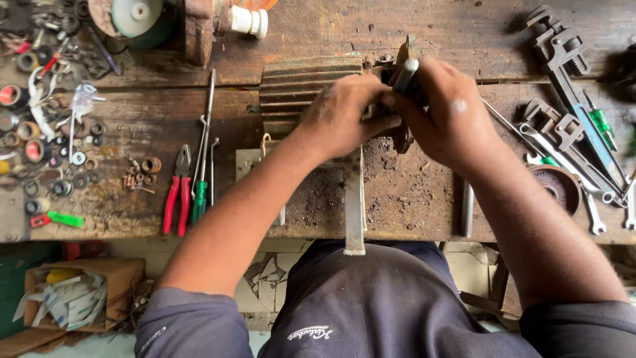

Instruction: The person holds a metal punch rod against the shaft end of an electric motor clamped in a fixture and repeatedly strikes it with a ball-peen hammer to drive the shaft out of the housing. They reposition the punch several times, then lift and turn the motor on the bench to work on its other side.

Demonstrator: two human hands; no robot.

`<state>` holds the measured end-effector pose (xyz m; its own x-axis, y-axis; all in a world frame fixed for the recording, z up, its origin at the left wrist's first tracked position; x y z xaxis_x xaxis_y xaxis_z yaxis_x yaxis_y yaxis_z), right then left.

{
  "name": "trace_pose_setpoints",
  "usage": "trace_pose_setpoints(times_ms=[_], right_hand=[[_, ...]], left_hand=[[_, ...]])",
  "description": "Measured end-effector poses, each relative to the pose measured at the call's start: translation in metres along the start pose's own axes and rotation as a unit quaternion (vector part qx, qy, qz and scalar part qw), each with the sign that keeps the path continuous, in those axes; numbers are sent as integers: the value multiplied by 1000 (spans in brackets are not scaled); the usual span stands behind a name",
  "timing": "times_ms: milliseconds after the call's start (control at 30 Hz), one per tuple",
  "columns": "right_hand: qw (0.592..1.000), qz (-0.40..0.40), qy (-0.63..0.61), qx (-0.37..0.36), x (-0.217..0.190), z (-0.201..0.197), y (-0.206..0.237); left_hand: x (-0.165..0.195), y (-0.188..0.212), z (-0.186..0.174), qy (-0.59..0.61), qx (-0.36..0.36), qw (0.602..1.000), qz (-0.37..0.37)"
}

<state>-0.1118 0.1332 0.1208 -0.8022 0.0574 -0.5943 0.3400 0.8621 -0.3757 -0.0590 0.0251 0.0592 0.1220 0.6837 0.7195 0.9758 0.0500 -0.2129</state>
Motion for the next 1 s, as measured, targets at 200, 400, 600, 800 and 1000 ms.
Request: trace_pose_setpoints(times_ms=[200,400,600,800,1000], right_hand=[[999,27,-5,-17,11,8,7],[1000,18,12,-14,7,12,4],[992,70,-27,102,52,-21,69],[904,363,217,-55,129,18,208],[868,430,247,-11,144,47,269]], left_hand=[[-5,6,-2,43,21,999,5],[-12,8,7,9,16,1000,11],[-12,7,20,-31,29,995,95],[-14,10,20,-25,59,988,142],[-13,13,15,-9,56,991,123]])
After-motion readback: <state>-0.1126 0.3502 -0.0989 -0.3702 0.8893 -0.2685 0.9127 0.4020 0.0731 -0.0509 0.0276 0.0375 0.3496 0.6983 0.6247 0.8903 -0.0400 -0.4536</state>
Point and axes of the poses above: each hand's wrist, its own y-axis away from the middle knuckle, its own z-axis out of the palm, x = y × z, the point moved 8 cm from there along -y, towards the middle knuckle
